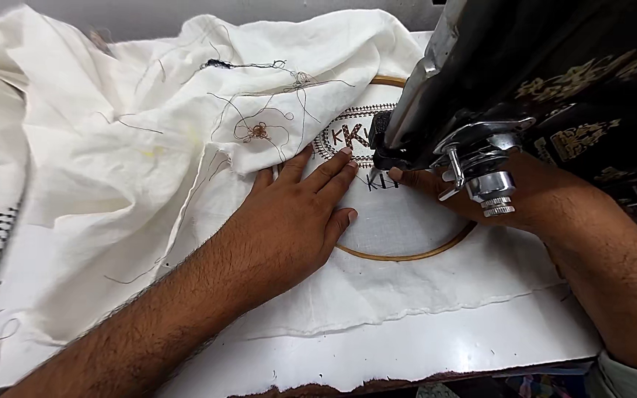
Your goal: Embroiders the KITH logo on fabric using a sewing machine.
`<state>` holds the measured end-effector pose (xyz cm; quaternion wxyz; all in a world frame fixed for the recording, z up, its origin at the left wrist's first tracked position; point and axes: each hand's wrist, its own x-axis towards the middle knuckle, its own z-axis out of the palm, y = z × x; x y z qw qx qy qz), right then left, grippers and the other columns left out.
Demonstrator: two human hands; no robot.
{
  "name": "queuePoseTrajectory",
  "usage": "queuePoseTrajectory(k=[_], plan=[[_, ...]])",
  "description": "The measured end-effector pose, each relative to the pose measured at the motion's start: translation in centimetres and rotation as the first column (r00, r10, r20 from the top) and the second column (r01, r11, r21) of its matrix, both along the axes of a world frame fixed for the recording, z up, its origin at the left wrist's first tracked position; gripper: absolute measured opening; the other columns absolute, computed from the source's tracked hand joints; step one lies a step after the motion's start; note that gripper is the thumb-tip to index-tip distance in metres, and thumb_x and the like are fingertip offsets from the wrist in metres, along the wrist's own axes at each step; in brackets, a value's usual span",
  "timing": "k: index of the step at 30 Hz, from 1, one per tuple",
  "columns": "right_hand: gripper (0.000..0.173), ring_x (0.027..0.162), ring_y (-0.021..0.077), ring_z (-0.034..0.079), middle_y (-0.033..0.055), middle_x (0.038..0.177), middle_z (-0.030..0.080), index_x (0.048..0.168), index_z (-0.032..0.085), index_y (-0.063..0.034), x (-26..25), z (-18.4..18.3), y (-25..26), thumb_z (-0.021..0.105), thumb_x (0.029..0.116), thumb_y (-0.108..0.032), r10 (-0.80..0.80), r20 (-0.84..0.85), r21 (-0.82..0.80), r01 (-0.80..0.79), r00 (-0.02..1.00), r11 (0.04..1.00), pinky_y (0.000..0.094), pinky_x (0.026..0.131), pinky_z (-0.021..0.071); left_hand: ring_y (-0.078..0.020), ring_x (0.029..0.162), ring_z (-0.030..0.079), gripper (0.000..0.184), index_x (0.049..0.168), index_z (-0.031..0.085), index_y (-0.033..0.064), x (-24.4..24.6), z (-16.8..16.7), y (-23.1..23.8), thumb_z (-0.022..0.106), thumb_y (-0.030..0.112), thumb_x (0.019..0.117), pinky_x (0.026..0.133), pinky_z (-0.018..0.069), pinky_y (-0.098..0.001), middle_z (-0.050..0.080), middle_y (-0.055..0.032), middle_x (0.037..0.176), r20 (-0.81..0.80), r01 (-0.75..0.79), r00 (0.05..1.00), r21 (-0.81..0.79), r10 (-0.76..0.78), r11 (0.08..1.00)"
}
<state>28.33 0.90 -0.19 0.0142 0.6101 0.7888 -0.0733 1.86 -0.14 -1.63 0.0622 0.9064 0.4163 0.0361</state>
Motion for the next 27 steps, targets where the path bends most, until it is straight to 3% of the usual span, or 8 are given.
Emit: queuePoseTrajectory(k=[3,13,17,27], plan=[[0.066,0.149,0.0441,0.036,0.0215,0.151,0.051,0.144,0.055,-0.0033,-0.1,0.2,-0.1,0.047,0.1038,-0.055,-0.014,-0.016,-0.005,0.014,1.000,1.000,0.0752,0.113,0.0245,-0.0338,0.155,0.028,0.061,0.160,0.041,0.0226,0.0,-0.1,0.1,0.024,0.050,0.1081,0.114,0.0327,-0.0661,0.035,0.0038,0.167,0.011,-0.001,1.000,-0.002,0.001,1.000],[0.054,0.140,0.0486,0.045,0.0237,0.135,0.063,0.130,0.068,-0.0064,-0.1,-0.7,0.0,0.047,0.1038,-0.048,0.062,-0.065,0.090,-0.056,0.996,0.994,0.0777,0.110,0.0251,-0.0326,0.156,0.026,0.061,0.160,0.041,0.0229,-0.4,0.0,0.5,0.024,0.050,0.1081,0.115,0.0308,-0.0658,0.034,0.0042,0.167,0.022,0.003,1.000,-0.010,-0.003,1.000],[0.050,0.143,0.0477,0.043,0.0224,0.142,0.059,0.134,0.067,-0.0114,0.2,-1.3,0.4,0.045,0.1044,-0.045,0.081,-0.041,0.097,-0.077,0.996,0.992,0.0780,0.112,0.0224,-0.0322,0.156,0.026,0.061,0.161,0.039,0.0229,-0.5,0.0,0.7,0.024,0.051,0.1083,0.114,0.0312,-0.0656,0.032,0.0042,0.168,0.011,-0.003,1.000,-0.013,0.003,1.000],[0.051,0.141,0.0495,0.044,0.0254,0.140,0.060,0.131,0.069,-0.0095,0.4,-1.8,0.7,0.048,0.1024,-0.047,0.095,-0.045,0.132,-0.088,0.994,0.987,0.0784,0.112,0.0218,-0.0324,0.156,0.026,0.061,0.161,0.039,0.0227,-0.6,-0.1,0.8,0.024,0.050,0.1083,0.114,0.0312,-0.0655,0.031,0.0052,0.169,0.015,-0.006,1.000,-0.009,0.006,1.000]])
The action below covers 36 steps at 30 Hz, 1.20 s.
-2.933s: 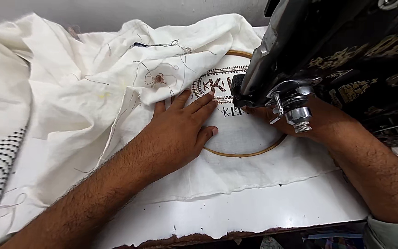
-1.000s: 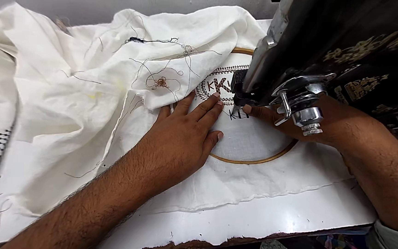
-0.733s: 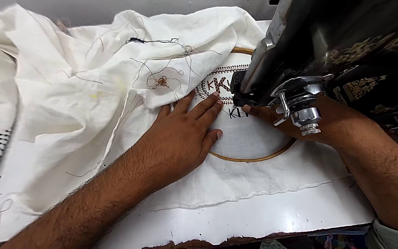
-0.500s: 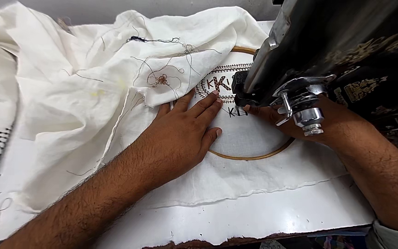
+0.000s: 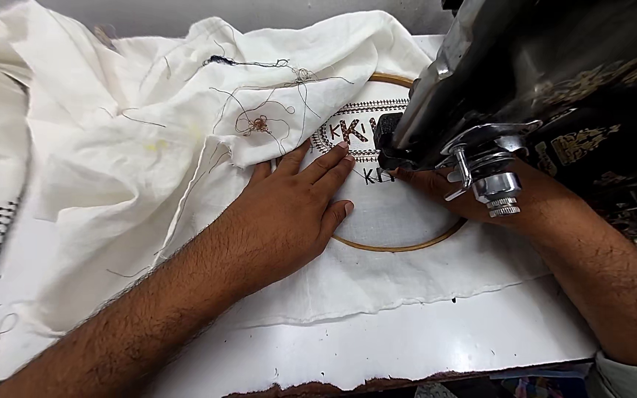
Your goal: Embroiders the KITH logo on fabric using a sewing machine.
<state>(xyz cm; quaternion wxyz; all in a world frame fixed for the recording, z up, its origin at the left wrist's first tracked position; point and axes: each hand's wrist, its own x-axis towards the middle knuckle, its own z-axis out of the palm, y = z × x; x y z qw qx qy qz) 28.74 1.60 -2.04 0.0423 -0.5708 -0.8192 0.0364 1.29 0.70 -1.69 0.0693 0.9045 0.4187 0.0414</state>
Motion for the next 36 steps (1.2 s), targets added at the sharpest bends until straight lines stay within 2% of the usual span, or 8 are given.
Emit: queuePoseTrajectory(k=[10,12,13,14,15,16,18,36], plan=[[0.051,0.144,0.0485,0.041,0.0243,0.143,0.058,0.134,0.067,-0.0094,-0.1,1.0,-0.2,0.047,0.1043,-0.045,-0.003,0.012,-0.077,0.004,1.000,0.997,0.0787,0.112,0.0199,-0.0329,0.156,0.025,0.061,0.160,0.041,0.0216,0.2,0.0,-0.2,0.024,0.049,0.1083,0.115,0.0303,-0.0663,0.032,0.0038,0.168,-0.005,-0.004,1.000,-0.001,0.004,1.000],[0.055,0.142,0.0466,0.043,0.0215,0.141,0.059,0.133,0.066,-0.0150,1.6,-2.0,0.7,0.039,0.1045,-0.053,0.096,0.033,0.111,-0.099,0.995,0.989,0.0798,0.110,0.0233,-0.0333,0.156,0.026,0.061,0.160,0.040,0.0214,0.2,0.0,-0.3,0.024,0.049,0.1083,0.114,0.0307,-0.0668,0.032,0.0036,0.168,-0.006,-0.002,1.000,0.005,0.002,1.000],[0.056,0.135,0.0450,0.051,0.0184,0.131,0.064,0.124,0.068,-0.0193,3.0,-5.7,2.1,0.034,0.1013,-0.058,0.178,0.006,0.372,-0.167,0.984,0.913,0.0809,0.104,0.0279,-0.0336,0.155,0.026,0.061,0.159,0.041,0.0210,0.2,-0.1,-0.3,0.024,0.049,0.1083,0.114,0.0312,-0.0672,0.033,0.0033,0.168,0.001,0.001,1.000,0.012,-0.001,1.000],[0.057,0.131,0.0444,0.054,0.0173,0.127,0.066,0.120,0.069,-0.0203,3.6,-7.1,2.8,0.032,0.1005,-0.059,0.215,-0.006,0.470,-0.187,0.977,0.863,0.0814,0.102,0.0292,-0.0336,0.156,0.026,0.060,0.159,0.041,0.0211,0.2,-0.2,-0.3,0.024,0.049,0.1083,0.114,0.0309,-0.0674,0.033,0.0034,0.168,0.003,0.001,1.000,0.013,-0.001,1.000],[0.055,0.134,0.0450,0.052,0.0184,0.130,0.065,0.123,0.069,-0.0177,3.0,-5.4,2.0,0.035,0.1016,-0.056,0.176,0.015,0.365,-0.169,0.984,0.915,0.0807,0.103,0.0291,-0.0335,0.156,0.026,0.060,0.160,0.041,0.0215,0.2,-0.1,-0.3,0.024,0.049,0.1084,0.114,0.0304,-0.0672,0.033,0.0036,0.168,-0.002,-0.001,1.000,0.008,0.001,1.000],[0.054,0.141,0.0469,0.045,0.0216,0.140,0.060,0.133,0.067,-0.0119,1.5,-1.7,0.5,0.042,0.1050,-0.050,0.090,0.045,0.096,-0.094,0.995,0.991,0.0792,0.109,0.0252,-0.0337,0.156,0.025,0.060,0.160,0.041,0.0215,0.3,0.0,-0.3,0.024,0.049,0.1083,0.114,0.0304,-0.0670,0.033,0.0034,0.168,-0.006,0.000,1.000,0.004,0.000,1.000],[0.051,0.145,0.0470,0.040,0.0230,0.144,0.057,0.136,0.065,-0.0067,-0.5,1.6,-0.4,0.049,0.1053,-0.044,-0.032,0.039,-0.107,0.036,0.999,0.994,0.0764,0.113,0.0221,-0.0341,0.156,0.026,0.061,0.160,0.041,0.0219,0.3,0.0,-0.4,0.024,0.049,0.1083,0.114,0.0307,-0.0668,0.034,0.0032,0.168,-0.011,-0.002,1.000,0.003,0.002,1.000],[0.065,0.149,0.0450,0.034,0.0230,0.151,0.051,0.143,0.057,-0.0018,-0.8,2.3,-0.8,0.048,0.1048,-0.053,-0.105,0.052,-0.151,0.111,0.993,0.982,0.0751,0.113,0.0231,-0.0346,0.155,0.027,0.060,0.159,0.042,0.0223,0.6,-0.1,-0.8,0.025,0.050,0.1080,0.114,0.0305,-0.0673,0.036,0.0033,0.167,0.010,0.005,1.000,0.004,-0.005,1.000]])
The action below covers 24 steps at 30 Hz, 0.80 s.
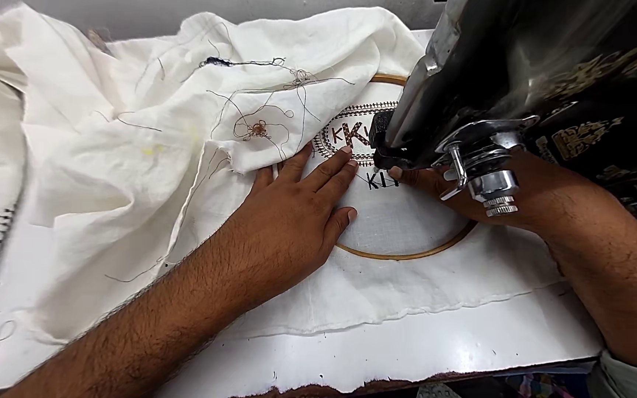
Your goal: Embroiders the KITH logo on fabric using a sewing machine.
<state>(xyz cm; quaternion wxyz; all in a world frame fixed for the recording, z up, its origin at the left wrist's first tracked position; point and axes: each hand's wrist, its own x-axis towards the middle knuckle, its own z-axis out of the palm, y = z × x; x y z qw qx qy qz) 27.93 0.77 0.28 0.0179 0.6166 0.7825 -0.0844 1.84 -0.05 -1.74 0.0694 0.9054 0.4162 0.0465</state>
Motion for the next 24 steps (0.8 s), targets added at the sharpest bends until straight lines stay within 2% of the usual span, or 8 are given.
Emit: queuePoseTrajectory(k=[7,13,18,21,24], plan=[[0.064,0.149,0.0459,0.035,0.0226,0.149,0.053,0.142,0.059,-0.0053,-0.12,-0.22,-0.42,0.049,0.1033,-0.055,0.007,-0.033,0.030,-0.006,0.999,1.000,0.0766,0.112,0.0232,-0.0339,0.155,0.027,0.061,0.159,0.041,0.0221,-0.19,0.31,-0.25,0.025,0.049,0.1076,0.113,0.0327,-0.0661,0.036,0.0031,0.166,-0.024,0.005,1.000,-0.011,-0.005,1.000],[0.066,0.150,0.0462,0.033,0.0232,0.153,0.049,0.142,0.061,-0.0105,-0.20,-0.38,-0.28,0.043,0.1028,-0.061,0.004,0.027,-0.008,-0.004,1.000,1.000,0.0768,0.114,0.0221,-0.0334,0.155,0.028,0.061,0.161,0.039,0.0225,-0.32,0.53,-0.37,0.024,0.050,0.1076,0.113,0.0335,-0.0661,0.035,0.0034,0.167,-0.042,0.007,0.999,-0.018,-0.008,1.000],[0.070,0.150,0.0457,0.033,0.0229,0.153,0.049,0.142,0.061,-0.0114,-0.13,-0.67,-0.31,0.040,0.1020,-0.064,0.008,0.027,0.006,-0.008,1.000,1.000,0.0767,0.114,0.0229,-0.0342,0.155,0.028,0.062,0.160,0.039,0.0226,-0.40,0.67,-0.47,0.025,0.050,0.1073,0.112,0.0341,-0.0667,0.035,0.0032,0.167,-0.050,0.008,0.999,-0.029,-0.010,1.000],[0.070,0.150,0.0460,0.034,0.0242,0.152,0.049,0.139,0.063,-0.0080,-0.21,-0.65,-0.37,0.042,0.1017,-0.064,0.002,0.033,0.004,-0.002,0.999,1.000,0.0760,0.114,0.0238,-0.0342,0.155,0.028,0.061,0.160,0.040,0.0229,-0.44,0.78,-0.53,0.026,0.050,0.1073,0.112,0.0340,-0.0669,0.035,0.0027,0.167,-0.051,0.008,0.999,-0.035,-0.010,0.999],[0.072,0.150,0.0457,0.033,0.0233,0.154,0.048,0.143,0.060,-0.0122,-0.28,-0.66,-0.39,0.039,0.1013,-0.067,-0.004,0.032,-0.016,0.005,0.999,1.000,0.0755,0.114,0.0239,-0.0345,0.154,0.029,0.061,0.160,0.040,0.0228,-0.53,0.78,-0.62,0.026,0.050,0.1071,0.112,0.0345,-0.0667,0.035,0.0030,0.167,-0.053,0.009,0.999,-0.032,-0.010,0.999]])
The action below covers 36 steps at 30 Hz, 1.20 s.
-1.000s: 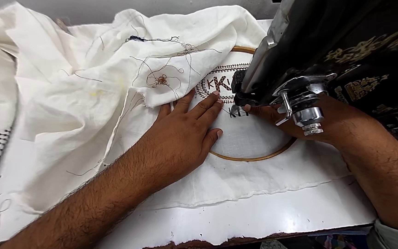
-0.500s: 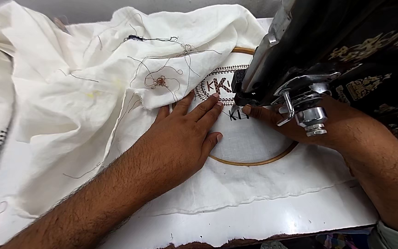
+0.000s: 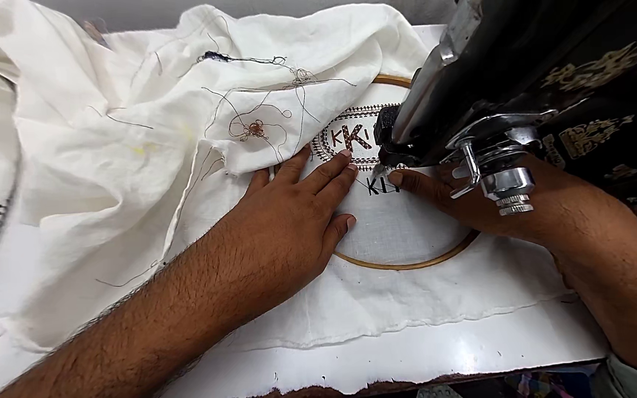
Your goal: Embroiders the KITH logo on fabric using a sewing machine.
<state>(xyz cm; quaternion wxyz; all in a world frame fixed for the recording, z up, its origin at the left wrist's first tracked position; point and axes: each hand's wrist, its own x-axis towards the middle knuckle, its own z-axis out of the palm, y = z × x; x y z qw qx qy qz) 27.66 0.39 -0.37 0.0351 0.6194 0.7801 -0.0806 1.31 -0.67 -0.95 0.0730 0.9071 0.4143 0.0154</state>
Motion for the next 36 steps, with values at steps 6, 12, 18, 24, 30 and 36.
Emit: queuePoseTrajectory(k=[6,12,18,24,30,36], plan=[[0.069,0.150,0.0454,0.033,0.0229,0.153,0.049,0.141,0.062,-0.0110,0.1,0.0,0.1,0.041,0.1020,-0.065,0.004,-0.003,-0.005,-0.004,1.000,1.000,0.0755,0.114,0.0236,-0.0347,0.155,0.028,0.061,0.160,0.039,0.0224,0.0,-0.1,0.1,0.025,0.050,0.1075,0.111,0.0349,-0.0667,0.034,0.0024,0.167,-0.002,0.008,1.000,-0.001,-0.008,1.000],[0.063,0.150,0.0465,0.033,0.0217,0.151,0.052,0.142,0.062,-0.0116,0.2,0.3,0.1,0.045,0.1030,-0.059,0.025,-0.039,0.025,-0.024,0.999,0.999,0.0766,0.112,0.0240,-0.0337,0.155,0.029,0.061,0.160,0.040,0.0218,0.2,-0.3,0.2,0.025,0.050,0.1077,0.112,0.0347,-0.0660,0.034,0.0032,0.167,0.014,0.004,1.000,0.020,-0.004,1.000],[0.062,0.147,0.0464,0.036,0.0226,0.146,0.055,0.138,0.062,-0.0055,0.4,0.4,0.2,0.048,0.1035,-0.055,0.032,-0.058,0.044,-0.030,0.998,0.999,0.0769,0.110,0.0262,-0.0335,0.155,0.028,0.061,0.160,0.041,0.0224,0.4,-0.5,0.4,0.025,0.050,0.1077,0.113,0.0332,-0.0666,0.035,0.0030,0.167,0.033,-0.005,0.999,0.021,0.005,1.000],[0.064,0.148,0.0459,0.036,0.0237,0.150,0.052,0.141,0.058,-0.0019,0.6,0.5,0.4,0.047,0.1043,-0.053,0.023,-0.052,0.041,-0.021,0.998,0.999,0.0750,0.112,0.0255,-0.0325,0.156,0.026,0.061,0.160,0.041,0.0227,0.6,-0.8,0.6,0.024,0.050,0.1078,0.114,0.0311,-0.0662,0.035,0.0038,0.167,0.048,-0.008,0.999,0.029,0.007,1.000],[0.068,0.148,0.0462,0.036,0.0247,0.149,0.052,0.140,0.058,0.0012,0.5,0.7,0.2,0.048,0.1036,-0.055,0.002,-0.035,0.024,-0.001,0.999,1.000,0.0741,0.112,0.0270,-0.0338,0.155,0.027,0.061,0.159,0.042,0.0225,0.6,-0.7,0.4,0.024,0.050,0.1078,0.114,0.0320,-0.0664,0.036,0.0034,0.166,0.041,0.002,0.999,0.030,-0.004,1.000],[0.064,0.149,0.0474,0.034,0.0232,0.151,0.051,0.141,0.059,-0.0019,0.2,1.1,-0.3,0.051,0.1034,-0.053,-0.010,-0.025,0.007,0.010,1.000,1.000,0.0754,0.108,0.0300,-0.0343,0.155,0.027,0.061,0.160,0.040,0.0210,0.5,-0.6,0.1,0.024,0.049,0.1079,0.112,0.0334,-0.0665,0.035,0.0025,0.167,0.035,0.015,0.999,0.029,-0.016,0.999]])
